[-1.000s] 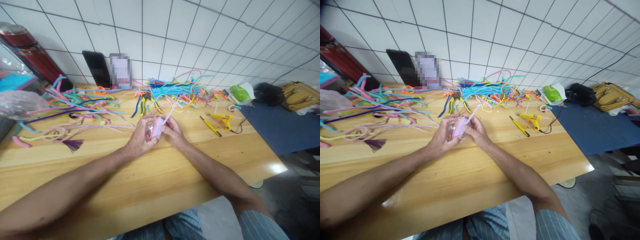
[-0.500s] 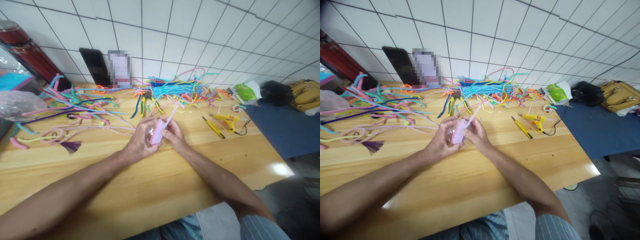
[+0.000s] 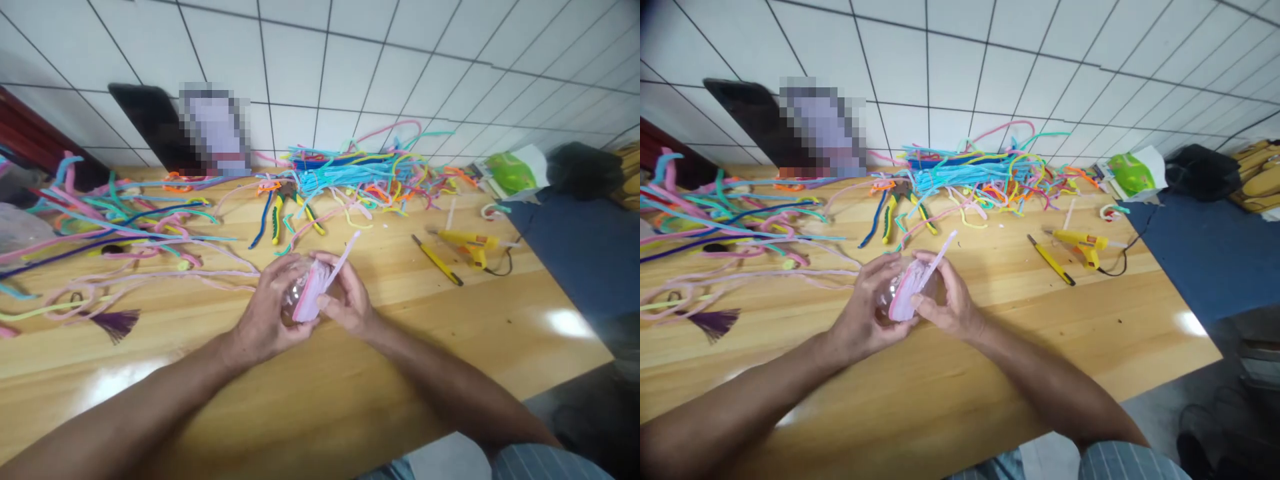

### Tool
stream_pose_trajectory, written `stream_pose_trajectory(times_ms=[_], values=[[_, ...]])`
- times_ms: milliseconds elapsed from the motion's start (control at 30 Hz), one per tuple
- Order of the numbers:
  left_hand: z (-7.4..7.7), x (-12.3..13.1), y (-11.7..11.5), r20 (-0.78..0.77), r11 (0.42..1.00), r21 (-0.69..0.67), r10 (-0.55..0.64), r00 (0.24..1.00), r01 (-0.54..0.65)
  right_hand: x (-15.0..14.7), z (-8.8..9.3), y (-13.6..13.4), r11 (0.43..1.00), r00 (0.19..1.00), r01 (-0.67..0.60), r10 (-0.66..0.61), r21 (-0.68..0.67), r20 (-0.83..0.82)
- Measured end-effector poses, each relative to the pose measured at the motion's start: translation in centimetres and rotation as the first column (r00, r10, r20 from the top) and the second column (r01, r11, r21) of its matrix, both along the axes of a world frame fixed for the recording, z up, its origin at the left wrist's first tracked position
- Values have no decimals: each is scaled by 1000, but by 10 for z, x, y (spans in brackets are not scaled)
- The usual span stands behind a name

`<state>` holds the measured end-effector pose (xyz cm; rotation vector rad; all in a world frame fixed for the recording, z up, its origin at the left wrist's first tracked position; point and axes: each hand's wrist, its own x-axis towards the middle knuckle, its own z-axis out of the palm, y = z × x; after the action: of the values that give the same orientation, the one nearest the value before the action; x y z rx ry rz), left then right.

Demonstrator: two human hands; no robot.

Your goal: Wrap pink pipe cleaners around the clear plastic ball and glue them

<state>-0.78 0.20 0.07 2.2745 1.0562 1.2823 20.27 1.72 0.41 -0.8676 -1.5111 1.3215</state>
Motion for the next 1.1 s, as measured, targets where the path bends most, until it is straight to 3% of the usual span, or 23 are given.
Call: stream_pose_trajectory(times_ms=[167, 400, 700, 933, 1100], values=[[-4, 3, 4, 26, 992, 92, 79, 997, -81, -3, 2, 6, 995, 1000, -10, 12, 96, -24], [-7, 7, 14, 7, 965, 210, 157, 988, -155, -5, 14, 13, 999, 1000, 11, -12, 44, 8], [-18, 12, 11, -76, 985, 170, 34, 997, -20, 13, -7, 6, 996, 999, 28, -25, 90, -30], [-3, 13, 5, -93, 963, 268, 31, 995, -5, 14, -7, 1, 983, 1000, 12, -17, 184, 25], [3, 15, -5, -130, 979, 195, 89, 988, -63, 15, -3, -3, 974, 997, -30, 14, 226, 74]])
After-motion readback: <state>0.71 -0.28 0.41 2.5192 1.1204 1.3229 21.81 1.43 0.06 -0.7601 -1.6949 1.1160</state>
